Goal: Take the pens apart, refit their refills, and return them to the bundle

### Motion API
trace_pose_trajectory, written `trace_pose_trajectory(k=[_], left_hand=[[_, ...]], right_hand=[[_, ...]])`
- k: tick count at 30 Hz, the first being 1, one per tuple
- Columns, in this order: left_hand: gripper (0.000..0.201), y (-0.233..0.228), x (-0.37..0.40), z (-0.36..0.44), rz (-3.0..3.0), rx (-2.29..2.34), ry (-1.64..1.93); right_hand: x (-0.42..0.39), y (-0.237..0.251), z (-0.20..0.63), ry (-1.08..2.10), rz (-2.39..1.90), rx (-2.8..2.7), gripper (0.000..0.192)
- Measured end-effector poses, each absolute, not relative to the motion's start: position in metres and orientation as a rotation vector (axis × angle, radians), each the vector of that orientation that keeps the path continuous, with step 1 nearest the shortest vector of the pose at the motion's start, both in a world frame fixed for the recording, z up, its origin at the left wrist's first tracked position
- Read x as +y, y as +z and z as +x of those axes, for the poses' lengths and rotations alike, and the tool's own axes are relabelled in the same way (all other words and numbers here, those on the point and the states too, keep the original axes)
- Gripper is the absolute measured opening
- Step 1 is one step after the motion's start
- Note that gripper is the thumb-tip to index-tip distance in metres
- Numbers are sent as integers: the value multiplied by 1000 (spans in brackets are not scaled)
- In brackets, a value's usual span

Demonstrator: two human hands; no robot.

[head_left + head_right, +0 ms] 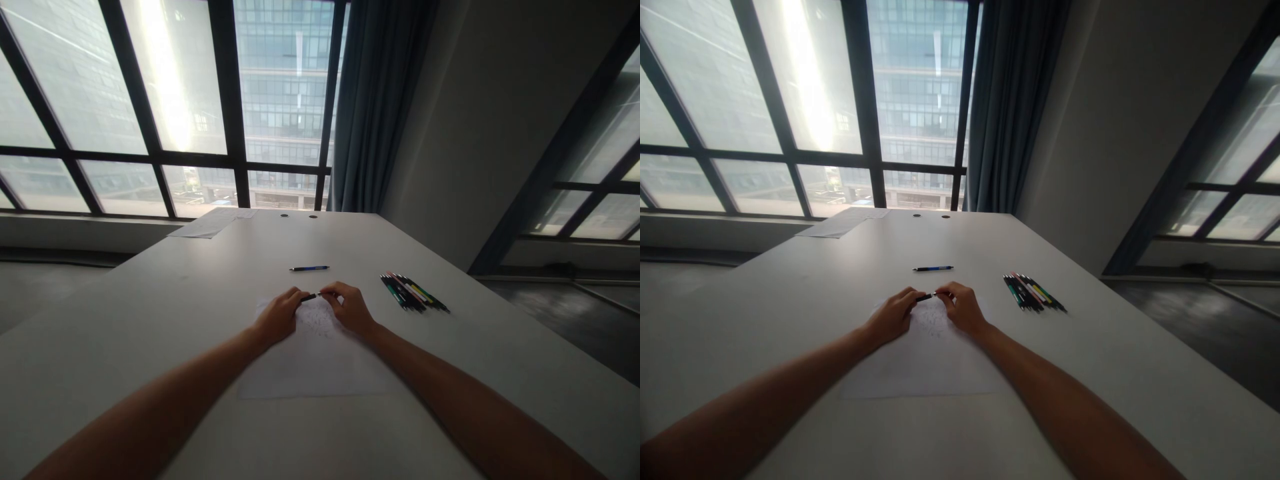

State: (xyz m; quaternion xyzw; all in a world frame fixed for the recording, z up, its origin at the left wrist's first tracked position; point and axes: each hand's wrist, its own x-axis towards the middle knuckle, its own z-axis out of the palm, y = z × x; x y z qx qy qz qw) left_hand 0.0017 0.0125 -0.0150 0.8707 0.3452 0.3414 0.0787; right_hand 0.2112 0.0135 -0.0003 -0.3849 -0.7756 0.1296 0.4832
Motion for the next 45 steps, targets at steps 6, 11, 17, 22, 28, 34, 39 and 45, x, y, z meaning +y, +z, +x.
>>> trace_pose_trajectory(k=[6, 11, 17, 22, 28, 34, 39, 45], left_hand=[[54, -13, 12, 1, 2590, 1039, 985], [58, -14, 12, 1, 2585, 1037, 969], [56, -13, 10, 2, 2594, 1002, 981], [56, -13, 10, 2, 2594, 975, 985], [58, -15, 11, 0, 2613, 958, 980], [54, -15, 11, 0, 2653, 889, 987], [56, -16, 11, 0, 2651, 918, 976], [60, -14, 10, -1, 2669, 935, 957]], right_hand=[[15, -2, 213, 341, -973, -1830, 10], [16, -3, 213, 347, -981, -1842, 11], [14, -4, 211, 357, -967, -1862, 10], [12, -2, 211, 332, -924, -1902, 9], [13, -3, 212, 156, -927, -2019, 17], [15, -7, 210, 64, -1094, -2104, 41], [11, -3, 211, 248, -998, -1973, 25], [9, -1, 216, 328, -985, -2045, 20]])
